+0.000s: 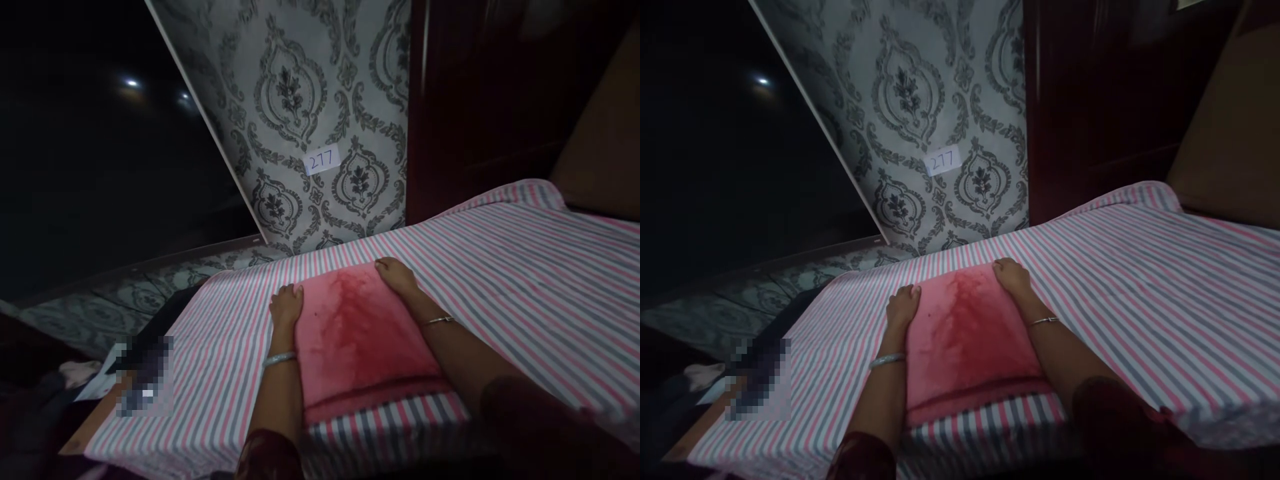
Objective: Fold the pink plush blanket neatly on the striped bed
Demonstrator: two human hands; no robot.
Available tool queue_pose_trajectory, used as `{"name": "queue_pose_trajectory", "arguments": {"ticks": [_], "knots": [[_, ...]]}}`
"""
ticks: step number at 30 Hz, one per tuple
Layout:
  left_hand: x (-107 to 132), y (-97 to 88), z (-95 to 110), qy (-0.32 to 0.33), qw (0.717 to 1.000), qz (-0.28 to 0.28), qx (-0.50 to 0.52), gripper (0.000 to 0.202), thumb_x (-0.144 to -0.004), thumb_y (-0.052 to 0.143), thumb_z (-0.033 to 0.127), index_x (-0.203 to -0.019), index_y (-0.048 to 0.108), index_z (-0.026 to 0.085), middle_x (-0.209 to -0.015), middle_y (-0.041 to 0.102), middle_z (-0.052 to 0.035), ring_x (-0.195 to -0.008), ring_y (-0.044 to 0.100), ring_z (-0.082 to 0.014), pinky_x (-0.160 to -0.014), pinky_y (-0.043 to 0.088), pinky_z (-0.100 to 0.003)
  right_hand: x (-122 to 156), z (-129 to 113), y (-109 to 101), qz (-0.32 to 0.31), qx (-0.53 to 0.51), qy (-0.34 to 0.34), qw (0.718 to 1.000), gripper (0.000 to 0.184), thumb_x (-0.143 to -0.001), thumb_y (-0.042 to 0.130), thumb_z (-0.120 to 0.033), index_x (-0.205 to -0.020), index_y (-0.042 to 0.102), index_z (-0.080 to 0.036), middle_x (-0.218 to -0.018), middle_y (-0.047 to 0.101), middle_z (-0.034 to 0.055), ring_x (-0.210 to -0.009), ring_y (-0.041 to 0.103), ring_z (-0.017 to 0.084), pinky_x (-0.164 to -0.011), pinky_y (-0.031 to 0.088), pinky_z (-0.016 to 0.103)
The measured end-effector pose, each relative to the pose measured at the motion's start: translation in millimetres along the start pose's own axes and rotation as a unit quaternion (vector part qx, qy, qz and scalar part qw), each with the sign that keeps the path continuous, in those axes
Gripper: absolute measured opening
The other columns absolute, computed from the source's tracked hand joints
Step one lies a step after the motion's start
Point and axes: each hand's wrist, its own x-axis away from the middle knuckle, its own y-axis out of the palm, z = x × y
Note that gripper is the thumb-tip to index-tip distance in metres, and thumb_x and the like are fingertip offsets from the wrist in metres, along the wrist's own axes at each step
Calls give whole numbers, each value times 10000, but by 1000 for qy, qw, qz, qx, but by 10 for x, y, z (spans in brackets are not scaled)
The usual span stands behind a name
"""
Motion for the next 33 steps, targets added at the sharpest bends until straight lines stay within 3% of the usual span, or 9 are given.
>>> {"name": "queue_pose_trajectory", "arguments": {"ticks": [3, 7, 11, 14, 17, 21, 25, 30, 33], "knots": [[23, -19, 1, -1, 1000, 1, 4, 612, -995, 238, 518, -1425, 546, 211, -1498, 531, -114, -1288, 531, -375, -1036, 452, -512, 95, -30, -32, 14, 8, -11, 1000, 505, -1021, 282, -354, -1376, 615, -219, -1478, 545, 86, -1297, 537, 244, -1077, 421, 398], [23, -91, 25, -3, 1000, -8, 13, 620, -995, 232, 520, -1471, 504, 230, -1534, 500, -106, -1323, 522, -359, -1075, 436, -503, 368, 24, -150, 18, 64, -28, 997, 532, -1031, 305, -395, -1517, 458, -244, -1619, 356, 87, -1469, 334, 295, -1175, 276, 563], [173, -267, 101, -14, 1000, 9, 6, 667, -983, 316, 522, -1548, 392, 176, -1637, 329, -160, -1462, 349, -409, -1166, 312, -575, 770, 124, -336, -19, 126, -21, 992, 557, -1041, 283, -419, -1563, 383, -250, -1657, 264, 101, -1520, 233, 315, -1170, 258, 617], [592, -323, 189, 77, 995, 55, -14, 654, -992, 340, 482, -1561, 365, 161, -1648, 309, -154, -1510, 263, -387, -1222, 198, -576, 1150, 82, -369, -5, 137, -81, 987, 547, -1040, 292, -417, -1537, 435, -240, -1638, 307, 119, -1516, 238, 331, -1167, 251, 623], [1187, -164, 277, 196, 979, 50, -19, 615, -997, 359, 488, -1549, 400, 220, -1636, 351, -117, -1515, 270, -354, -1233, 183, -566, 1565, -64, -212, 11, 124, -196, 973, 519, -1038, 314, -404, -1515, 476, -279, -1619, 353, 97, -1511, 256, 323, -1176, 237, 604], [1734, 211, 332, 202, 978, 35, -34, 625, -987, 387, 515, -1568, 372, 282, -1654, 315, -103, -1529, 205, -399, -1210, 147, -656, 1943, -220, 90, 31, 124, -241, 962, 505, -1023, 364, -371, -1510, 483, -311, -1609, 374, 53, -1504, 264, 324, -1182, 204, 611], [1799, 363, 342, 197, 978, 51, -38, 610, -994, 369, 490, -1565, 385, 274, -1653, 310, -114, -1530, 189, -416, -1197, 141, -687, 2003, -236, 185, 35, 133, -230, 964, 503, -1021, 372, -348, -1507, 491, -295, -1603, 382, 49, -1500, 274, 317, -1192, 195, 587], [1763, 305, 347, 197, 978, 55, -38, 614, -994, 370, 499, -1562, 390, 269, -1651, 318, -112, -1526, 220, -402, -1206, 168, -655, 1958, -188, 139, 34, 127, -233, 964, 493, -1024, 369, -359, -1495, 505, -309, -1603, 384, 28, -1494, 290, 310, -1192, 200, 581], [1809, 268, 249, 182, 980, 60, -47, 616, -992, 384, 499, -1552, 413, 244, -1635, 344, -134, -1521, 257, -372, -1220, 188, -604, 1929, -53, 93, 44, 128, -217, 967, 486, -1024, 363, -368, -1478, 525, -307, -1592, 406, 25, -1488, 303, 304, -1191, 204, 578]]}}
